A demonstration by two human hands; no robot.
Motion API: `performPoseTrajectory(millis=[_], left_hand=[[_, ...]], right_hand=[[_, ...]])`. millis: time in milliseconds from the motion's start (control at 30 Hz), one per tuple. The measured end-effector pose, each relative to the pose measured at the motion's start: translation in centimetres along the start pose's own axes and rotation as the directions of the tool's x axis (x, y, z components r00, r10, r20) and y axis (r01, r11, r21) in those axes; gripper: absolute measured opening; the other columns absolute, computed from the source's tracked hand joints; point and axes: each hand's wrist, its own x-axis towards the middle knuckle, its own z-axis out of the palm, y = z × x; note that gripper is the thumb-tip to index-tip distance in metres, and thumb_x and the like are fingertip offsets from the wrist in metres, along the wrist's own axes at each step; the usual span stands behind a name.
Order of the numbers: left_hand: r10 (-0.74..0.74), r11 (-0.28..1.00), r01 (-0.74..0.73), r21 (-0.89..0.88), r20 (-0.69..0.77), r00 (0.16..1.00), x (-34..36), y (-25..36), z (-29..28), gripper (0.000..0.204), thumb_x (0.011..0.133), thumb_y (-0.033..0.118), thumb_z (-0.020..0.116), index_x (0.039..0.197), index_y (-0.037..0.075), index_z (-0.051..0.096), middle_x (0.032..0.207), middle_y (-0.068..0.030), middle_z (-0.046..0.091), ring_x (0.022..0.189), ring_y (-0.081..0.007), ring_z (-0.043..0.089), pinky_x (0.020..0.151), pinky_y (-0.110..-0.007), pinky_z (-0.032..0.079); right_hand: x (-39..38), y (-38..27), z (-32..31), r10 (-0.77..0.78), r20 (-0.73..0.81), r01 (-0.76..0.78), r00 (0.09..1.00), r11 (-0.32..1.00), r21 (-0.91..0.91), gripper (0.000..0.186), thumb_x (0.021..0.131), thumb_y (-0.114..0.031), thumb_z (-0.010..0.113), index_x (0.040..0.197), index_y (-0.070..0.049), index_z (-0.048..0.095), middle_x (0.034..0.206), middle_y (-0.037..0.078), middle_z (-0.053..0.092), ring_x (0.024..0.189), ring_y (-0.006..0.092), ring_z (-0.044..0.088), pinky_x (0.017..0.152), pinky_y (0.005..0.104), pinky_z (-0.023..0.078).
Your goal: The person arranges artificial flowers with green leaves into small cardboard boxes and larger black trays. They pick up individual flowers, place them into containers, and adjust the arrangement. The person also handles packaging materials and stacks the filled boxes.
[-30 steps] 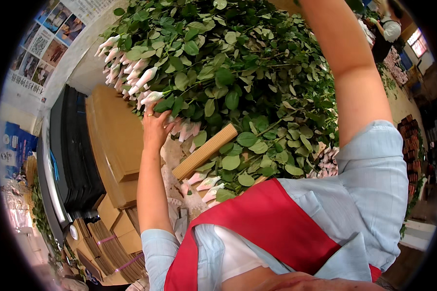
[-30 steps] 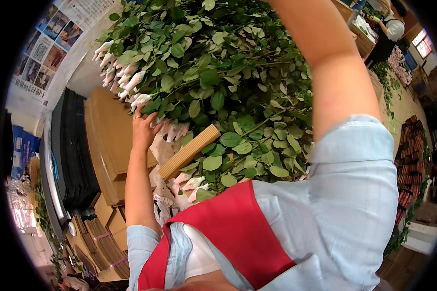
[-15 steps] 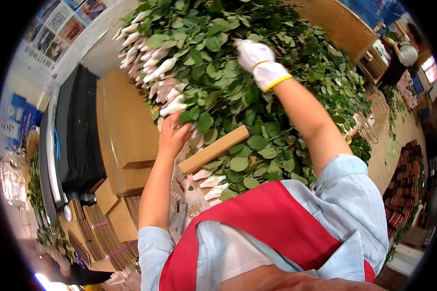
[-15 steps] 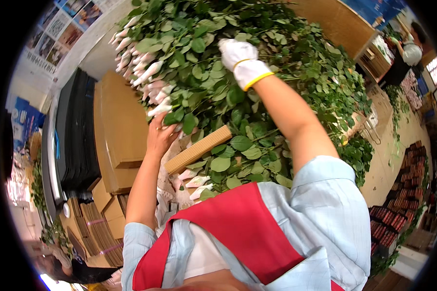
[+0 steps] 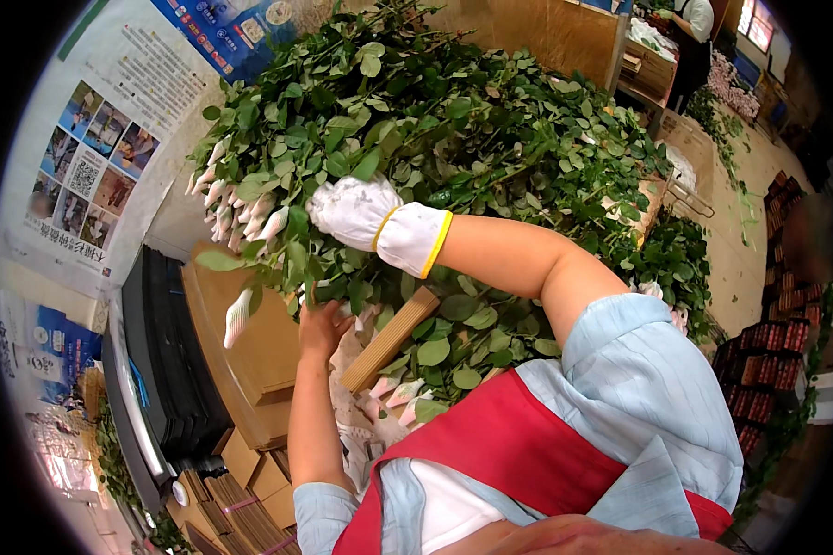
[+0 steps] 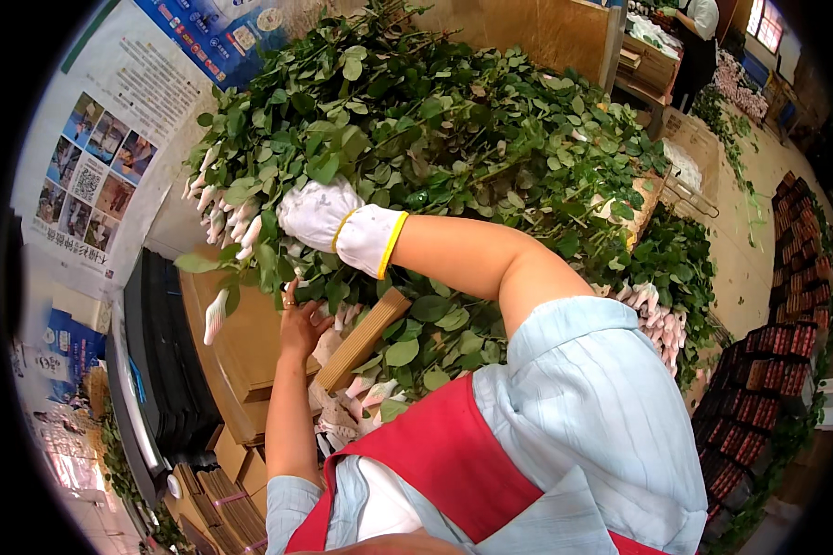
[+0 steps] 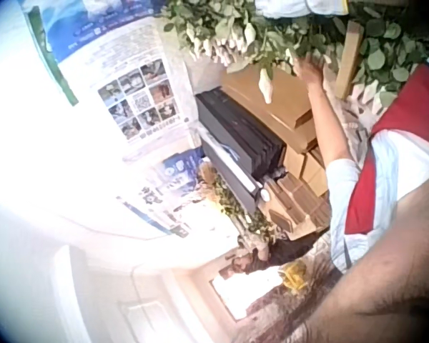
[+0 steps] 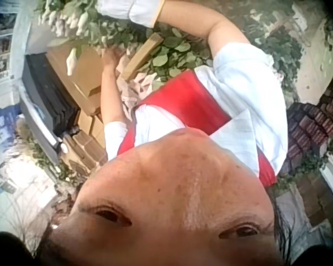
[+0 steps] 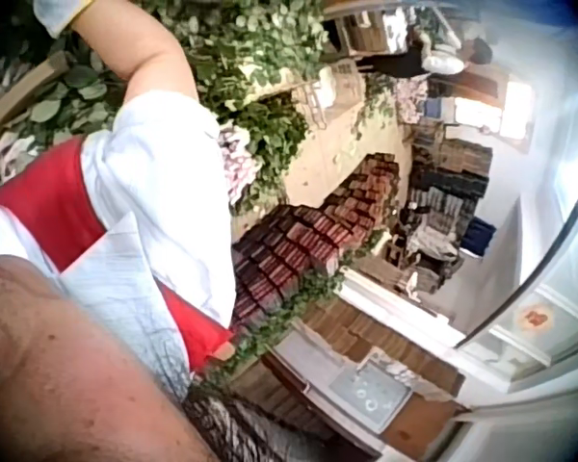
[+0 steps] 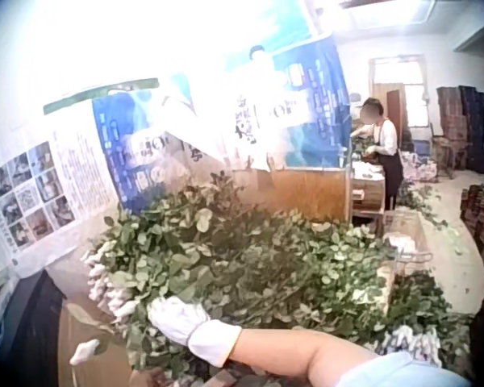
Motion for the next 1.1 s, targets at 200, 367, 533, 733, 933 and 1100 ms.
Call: performPoseTrajectory(millis=[200,367,533,733,933,1100], left_hand=[[-0.175,0.971,0.18,-0.16,0.044,0.984,0.8,-0.1,0.7,0.053,0.07,0.025,0.092,0.12,0.021,0.075,0.148,-0.0207,0.052,0.127,-0.0427,0.055,0.103,-0.047,0.051],[-0.192,0.975,0.174,-0.137,-0.127,0.973,-3.3,3.3,-7.7,0.056,0.075,0.022,0.088,0.128,0.016,0.072,0.15,-0.0222,0.049,0.131,-0.0429,0.053,0.107,-0.048,0.048],[-0.335,0.222,0.274,-0.936,0.19,0.923,-13.9,12.1,-14.1,0.057,0.085,0.01,0.08,0.139,0.006,0.063,0.115,-0.0117,0.068,0.1,-0.0248,0.065,0.09,-0.036,0.054],[-0.42,-0.487,0.132,-0.863,0.364,0.831,-16.9,18.0,-6.7,0.041,0.111,0.019,0.051,0.149,0.006,0.054,0.085,-0.0035,0.066,0.065,-0.0063,0.056,0.055,-0.02,0.045],[-0.458,-0.199,0.185,-0.962,0.259,0.85,-15.7,18.5,-7.3,0.039,0.11,0.027,0.052,0.135,0.001,0.066,0.084,-0.0005,0.065,0.064,-0.0039,0.053,0.055,-0.02,0.043],[-0.677,-0.109,-0.01,-0.994,0.067,0.733,-19.3,18.8,-12.2,0.027,0.104,0.018,0.063,0.118,-0.002,0.074,0.094,-0.006,0.07,0.071,-0.008,0.057,0.064,-0.022,0.048]], right_hand=[[-1.3,-1.0,-3.2,-0.059,-0.006,0.058,0.998,0.99,-0.127,0.02,0.091,-0.02,0.058,0.101,-0.009,0.071,0.095,0.009,0.072,0.091,0.0295,0.073,0.07,0.0496,0.058],[-6.8,-2.5,-13.0,0.189,0.374,-0.09,0.908,0.96,-0.266,0.025,0.093,-0.013,0.053,0.112,-0.007,0.067,0.116,0.013,0.069,0.107,0.034,0.068,0.078,0.043,0.061],[-16.8,-3.0,-13.8,-0.032,0.249,0.116,0.968,0.937,-0.33,0.051,0.083,-0.013,0.071,0.133,-0.012,0.066,0.12,0.009,0.067,0.106,0.0299,0.066,0.096,0.0396,0.055],[-16.1,-8.4,-13.5,0.151,0.479,-0.035,0.865,0.97,-0.242,0.048,0.081,-0.018,0.078,0.128,-0.012,0.068,0.127,0.013,0.067,0.105,0.0339,0.07,0.089,0.0425,0.058],[-14.3,-11.5,-7.1,-0.312,0.706,0.188,0.636,0.95,0.25,0.041,0.085,-0.024,0.074,0.123,-0.01,0.067,0.113,0.016,0.072,0.1,0.0385,0.07,0.082,0.0468,0.058],[-13.1,-10.2,-6.9,-0.349,0.747,0.15,0.566,0.935,0.322,0.037,0.089,-0.016,0.07,0.125,-0.007,0.067,0.096,0.018,0.074,0.086,0.0384,0.072,0.074,0.0451,0.058]])
